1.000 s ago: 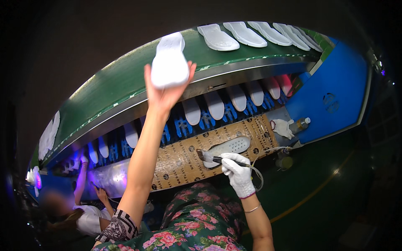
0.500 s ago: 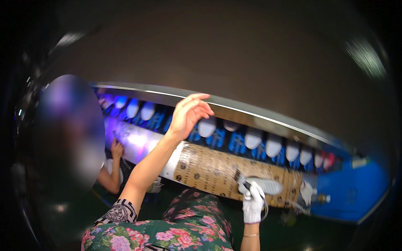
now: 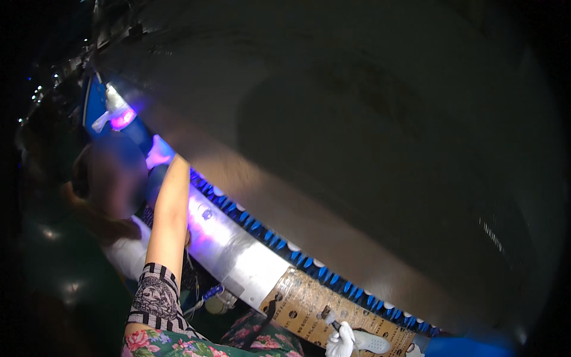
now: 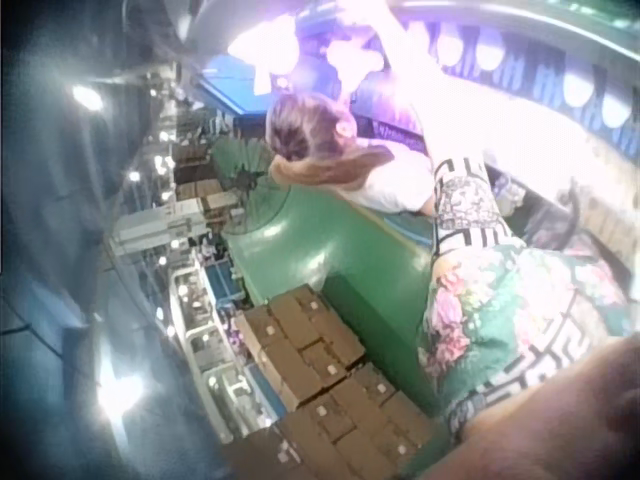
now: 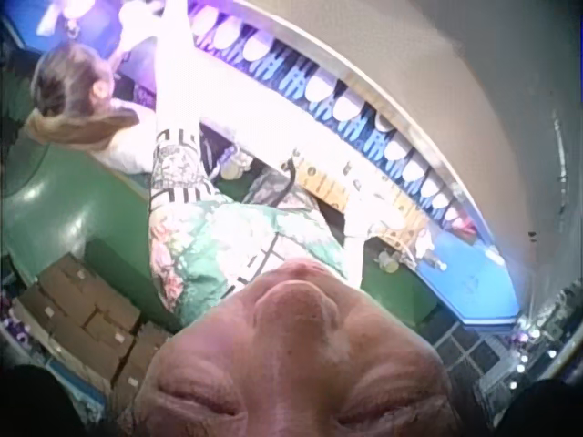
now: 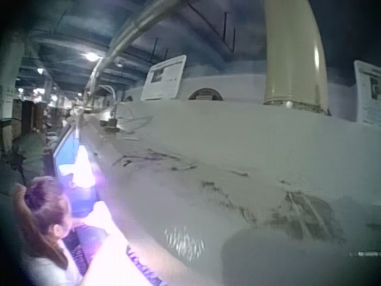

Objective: The person picks up white shoe insoles from a conveyor belt, applies a liquid coating to the underside using a brush, and then places the finished insoles onto a higher conveyor track.

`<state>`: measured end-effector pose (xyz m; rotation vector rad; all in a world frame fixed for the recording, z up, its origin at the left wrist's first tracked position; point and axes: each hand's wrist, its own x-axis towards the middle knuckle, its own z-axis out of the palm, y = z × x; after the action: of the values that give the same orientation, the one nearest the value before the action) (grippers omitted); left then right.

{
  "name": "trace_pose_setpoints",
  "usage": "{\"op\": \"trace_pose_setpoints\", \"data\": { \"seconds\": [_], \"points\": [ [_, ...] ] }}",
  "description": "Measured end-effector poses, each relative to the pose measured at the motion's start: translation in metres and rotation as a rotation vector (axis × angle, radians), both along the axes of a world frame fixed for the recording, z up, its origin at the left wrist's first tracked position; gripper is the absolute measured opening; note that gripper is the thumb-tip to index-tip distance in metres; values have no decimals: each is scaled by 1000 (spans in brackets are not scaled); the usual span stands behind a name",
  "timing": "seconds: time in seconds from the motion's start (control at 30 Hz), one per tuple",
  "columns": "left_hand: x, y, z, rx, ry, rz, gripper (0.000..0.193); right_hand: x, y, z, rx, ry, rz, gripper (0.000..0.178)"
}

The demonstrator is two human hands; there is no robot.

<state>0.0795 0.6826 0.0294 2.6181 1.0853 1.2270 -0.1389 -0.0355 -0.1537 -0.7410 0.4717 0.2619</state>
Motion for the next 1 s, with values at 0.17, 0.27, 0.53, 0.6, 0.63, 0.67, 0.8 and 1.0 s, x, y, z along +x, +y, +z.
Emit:
{"op": "trace_pose_setpoints", "data": {
  "seconds": [0.17,0.27,0.53,0.6,0.63,0.67,0.8,1.0],
  "points": [
    [-4,7,-14,-79,-49,-54,48,0,17,2,-53,25,-44,22],
    [-17,-24,-17,-100,-217,-179,50,1,33,17,-41,55,-41,22],
    [-105,-192,-21,-838,-721,-788,57,2,28,11,19,19,-2,22],
    [-125,-233,-35,-1128,-660,-933,58,1,22,15,49,3,-22,21],
    [-139,-249,-45,-1272,-522,-1012,71,-1,19,17,40,-23,-22,21],
    [-149,-273,-50,-1342,-520,-1076,71,-1,16,21,30,-51,-6,22],
    [-171,-313,-104,-1981,-402,-1028,65,-6,-4,41,66,-100,-51,22],
    [-206,-450,-137,-2125,-328,-979,79,-6,-34,102,102,-216,-36,22]
  ]
}}
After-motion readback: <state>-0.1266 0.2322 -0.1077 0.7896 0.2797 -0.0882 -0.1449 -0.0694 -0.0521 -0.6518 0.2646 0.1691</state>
